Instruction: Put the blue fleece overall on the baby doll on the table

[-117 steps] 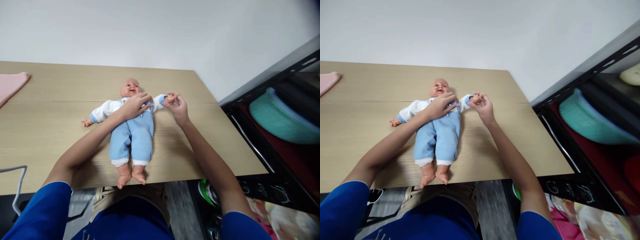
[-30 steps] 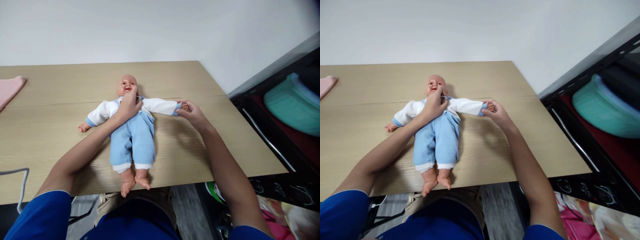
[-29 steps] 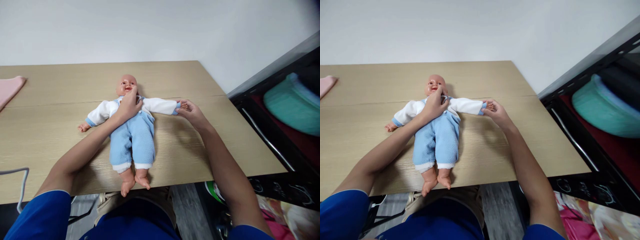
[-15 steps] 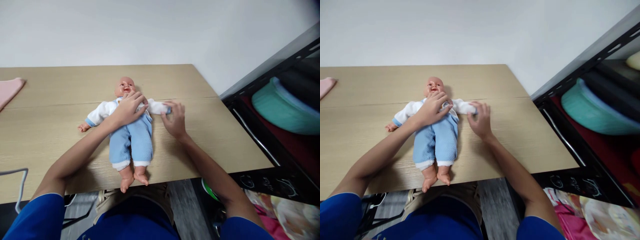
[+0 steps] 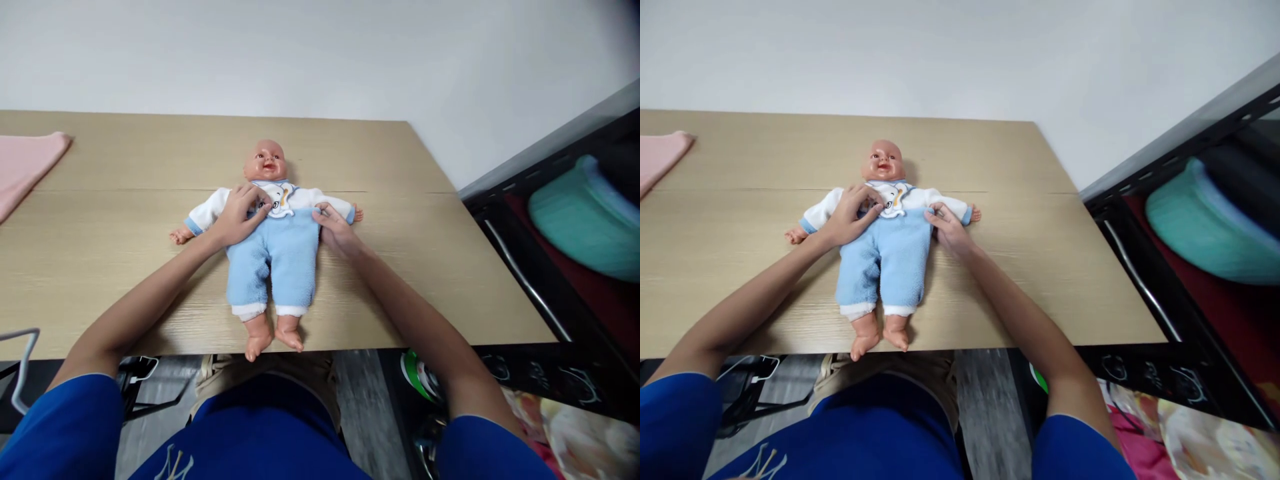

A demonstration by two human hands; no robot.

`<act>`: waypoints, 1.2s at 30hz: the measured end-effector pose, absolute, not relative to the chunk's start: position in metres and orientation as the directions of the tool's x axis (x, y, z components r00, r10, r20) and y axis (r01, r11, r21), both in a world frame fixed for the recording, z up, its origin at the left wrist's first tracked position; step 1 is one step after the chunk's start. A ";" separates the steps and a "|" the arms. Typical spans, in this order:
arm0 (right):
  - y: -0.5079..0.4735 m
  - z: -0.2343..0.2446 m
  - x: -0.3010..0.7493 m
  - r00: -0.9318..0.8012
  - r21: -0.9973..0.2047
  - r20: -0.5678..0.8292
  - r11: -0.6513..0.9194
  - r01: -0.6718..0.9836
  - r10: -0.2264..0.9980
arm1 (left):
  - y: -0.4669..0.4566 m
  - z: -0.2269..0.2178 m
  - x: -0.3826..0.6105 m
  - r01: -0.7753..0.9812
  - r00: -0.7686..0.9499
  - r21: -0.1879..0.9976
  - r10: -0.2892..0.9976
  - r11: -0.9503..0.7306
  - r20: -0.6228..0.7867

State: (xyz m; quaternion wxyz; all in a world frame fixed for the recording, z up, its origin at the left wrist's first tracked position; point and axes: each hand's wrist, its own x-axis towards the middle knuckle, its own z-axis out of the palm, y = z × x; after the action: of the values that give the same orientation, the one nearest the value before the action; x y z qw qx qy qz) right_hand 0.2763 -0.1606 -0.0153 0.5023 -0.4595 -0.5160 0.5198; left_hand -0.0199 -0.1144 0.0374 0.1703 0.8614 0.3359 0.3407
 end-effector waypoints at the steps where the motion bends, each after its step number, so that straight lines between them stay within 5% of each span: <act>1: -0.162 -0.019 0.274 -0.041 -0.998 0.067 0.068 0.014 0.997 | -0.114 0.037 -0.019 0.465 0.540 0.531 0.703 -0.708 0.463; 7: -0.188 -0.022 0.280 0.090 -0.765 0.377 0.255 0.591 0.922 | -0.110 0.035 -0.021 0.463 0.551 0.546 0.709 -0.698 0.439; 12: -0.190 -0.010 0.328 0.013 -0.543 0.463 0.272 0.794 0.886 | -0.119 0.050 -0.016 0.457 0.584 0.504 0.674 -0.733 0.452; 18: -0.165 -0.014 0.392 -0.097 -0.657 0.307 0.285 0.698 0.947 | -0.125 0.066 0.023 0.408 0.701 0.430 0.578 -0.805 0.417; 27: -0.180 0.016 0.334 0.139 -0.878 0.386 0.316 0.360 0.912 | -0.094 0.054 0.086 0.557 0.694 0.283 0.625 -0.781 0.357; 36: -0.186 -0.017 0.291 -0.097 -0.959 0.220 0.234 0.161 0.971 | -0.078 0.046 0.055 0.347 0.313 0.737 0.812 -0.581 0.493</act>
State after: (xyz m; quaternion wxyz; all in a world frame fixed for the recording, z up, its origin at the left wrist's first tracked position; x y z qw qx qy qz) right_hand 0.2912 -0.1857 -0.0175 0.4891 -0.4606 -0.6144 0.4136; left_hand 0.0553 -0.0781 0.0464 0.2593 0.7676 0.3775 0.4484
